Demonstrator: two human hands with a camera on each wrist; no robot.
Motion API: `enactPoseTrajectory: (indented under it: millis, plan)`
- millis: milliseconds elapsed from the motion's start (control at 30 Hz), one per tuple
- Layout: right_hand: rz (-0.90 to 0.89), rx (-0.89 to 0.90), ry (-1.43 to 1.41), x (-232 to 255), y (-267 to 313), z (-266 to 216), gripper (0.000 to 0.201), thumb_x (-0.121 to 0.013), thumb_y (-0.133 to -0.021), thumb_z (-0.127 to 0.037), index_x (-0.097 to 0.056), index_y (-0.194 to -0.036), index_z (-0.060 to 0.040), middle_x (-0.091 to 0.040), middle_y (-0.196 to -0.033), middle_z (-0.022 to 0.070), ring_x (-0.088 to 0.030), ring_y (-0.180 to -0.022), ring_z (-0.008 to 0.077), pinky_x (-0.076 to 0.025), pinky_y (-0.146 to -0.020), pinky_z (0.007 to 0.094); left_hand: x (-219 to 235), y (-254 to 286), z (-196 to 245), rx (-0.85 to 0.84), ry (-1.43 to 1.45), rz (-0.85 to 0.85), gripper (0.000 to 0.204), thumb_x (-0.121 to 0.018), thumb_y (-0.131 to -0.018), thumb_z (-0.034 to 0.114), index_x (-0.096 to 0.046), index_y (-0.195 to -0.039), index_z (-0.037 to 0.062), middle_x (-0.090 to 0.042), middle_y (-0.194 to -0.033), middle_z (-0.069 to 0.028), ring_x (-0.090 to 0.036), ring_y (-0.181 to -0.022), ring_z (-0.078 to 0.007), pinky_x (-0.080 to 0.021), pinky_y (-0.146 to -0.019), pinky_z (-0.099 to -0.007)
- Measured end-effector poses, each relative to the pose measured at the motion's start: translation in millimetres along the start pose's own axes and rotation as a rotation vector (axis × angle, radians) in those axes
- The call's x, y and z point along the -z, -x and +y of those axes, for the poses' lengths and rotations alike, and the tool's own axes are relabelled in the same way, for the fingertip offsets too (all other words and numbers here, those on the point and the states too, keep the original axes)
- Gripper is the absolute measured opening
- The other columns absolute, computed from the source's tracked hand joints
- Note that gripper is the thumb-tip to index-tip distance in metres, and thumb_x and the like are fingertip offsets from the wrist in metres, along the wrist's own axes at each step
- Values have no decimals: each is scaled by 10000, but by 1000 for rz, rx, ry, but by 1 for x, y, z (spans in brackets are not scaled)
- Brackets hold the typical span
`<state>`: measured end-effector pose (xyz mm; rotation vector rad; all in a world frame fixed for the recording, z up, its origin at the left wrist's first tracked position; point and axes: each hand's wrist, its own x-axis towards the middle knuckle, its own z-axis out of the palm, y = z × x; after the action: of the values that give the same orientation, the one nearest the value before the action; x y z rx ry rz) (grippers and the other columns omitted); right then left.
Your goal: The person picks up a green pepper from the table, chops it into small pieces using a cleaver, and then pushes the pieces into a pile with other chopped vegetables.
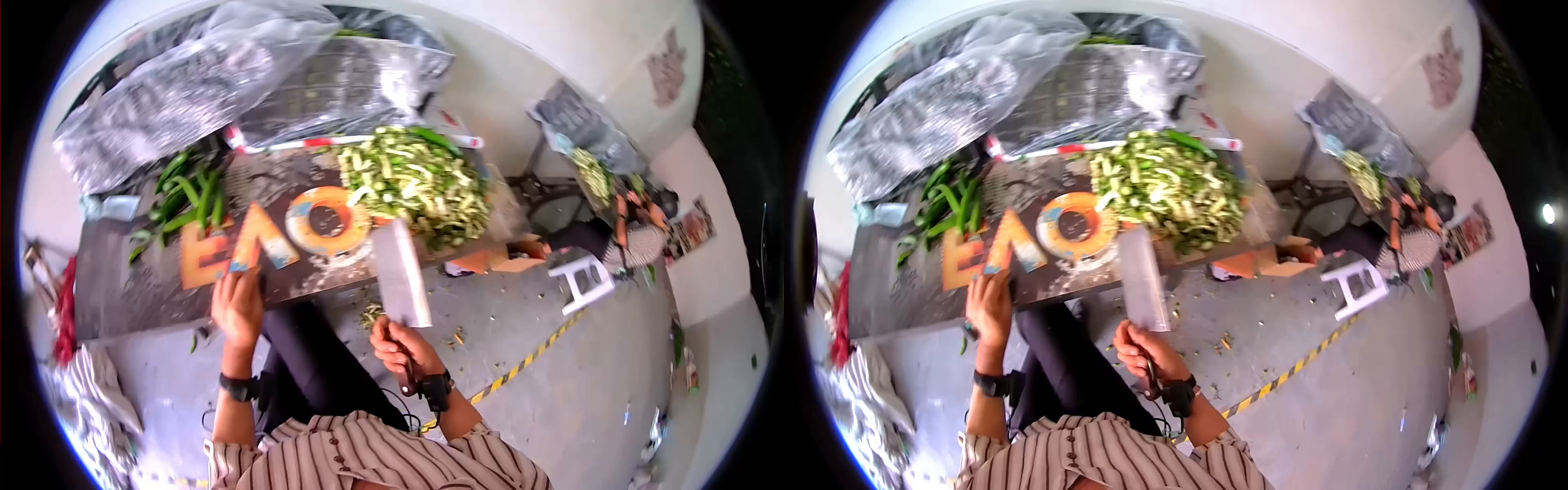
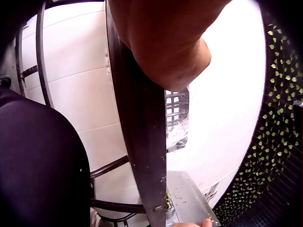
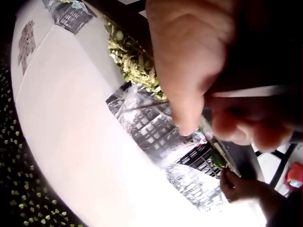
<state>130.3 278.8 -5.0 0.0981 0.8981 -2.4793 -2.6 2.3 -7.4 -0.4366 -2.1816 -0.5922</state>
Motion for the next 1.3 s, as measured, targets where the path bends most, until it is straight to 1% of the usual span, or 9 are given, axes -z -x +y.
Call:
enactPoseTrajectory:
  millis: [67,167,233,500,600,767,967,1100,1300]
  plan:
    - [-31,-56,16,3,5,10,296,-481,-1019,-388,-473,-919,-110,-400,-704,-55,-354,-516,17,-310,-439,171,2,1,1,9,82,25,228,-670,-743,-20,-706,-951,67,-607,-811,-79,-581,-711,-268,-474,-634,-369]
    - [272,-80,194,17,13,23,282,-407,-1051,-331,-485,-946,-81,-392,-669,-33,-361,-510,60,-345,-488,227,2,-1,0,16,67,30,201,-681,-750,38,-699,-937,109,-600,-801,-44,-578,-711,-237,-473,-651,-351]
    - [254,-91,259,22,25,32,270,-404,-1053,-305,-493,-942,-75,-393,-668,-24,-366,-511,79,-361,-518,246,3,-1,1,36,62,16,198,-699,-755,79,-698,-949,119,-608,-812,-17,-584,-733,-218,-474,-652,-345]
    - [657,-208,319,41,79,52,234,-557,-987,-301,-520,-888,-92,-372,-627,-29,-375,-495,89,-331,-472,251,29,-10,2,97,210,-117,237,-709,-806,186,-694,-1028,103,-595,-822,-22,-561,-803,-234,-440,-748,-355]
    - [829,-67,310,35,87,52,189,-606,-958,-235,-511,-889,-88,-402,-627,-13,-401,-488,105,-365,-465,269,52,-29,-2,68,228,-104,235,-696,-806,149,-700,-1032,86,-633,-874,-46,-582,-848,-254,-460,-774,-365]
    - [842,167,400,43,92,40,142,-614,-917,-121,-494,-929,-47,-470,-647,28,-463,-471,135,-405,-426,293,52,-65,-61,80,160,-133,257,-701,-785,104,-695,-1041,82,-643,-957,-86,-578,-930,-293,-467,-834,-398]
    - [984,431,584,7,89,15,185,-516,-809,-2,-447,-975,-45,-464,-663,57,-481,-482,156,-452,-424,329,31,-105,-110,214,74,-303,365,-681,-800,228,-673,-1126,64,-635,-1026,-129,-579,-1020,-325,-460,-901,-416]
    - [971,493,525,-6,81,12,201,-532,-816,-6,-446,-994,-46,-467,-670,55,-479,-481,156,-458,-438,326,-7,-113,-117,311,-47,-517,440,-668,-799,299,-649,-1178,77,-637,-1060,-146,-591,-1063,-337,-456,-922,-420]
    - [897,447,533,-15,76,15,170,-551,-825,-10,-474,-975,-30,-489,-667,44,-474,-478,135,-454,-441,312,-35,-114,-131,395,-51,-571,491,-666,-772,240,-608,-1230,73,-660,-1036,-162,-633,-989,-341,-497,-866,-432]
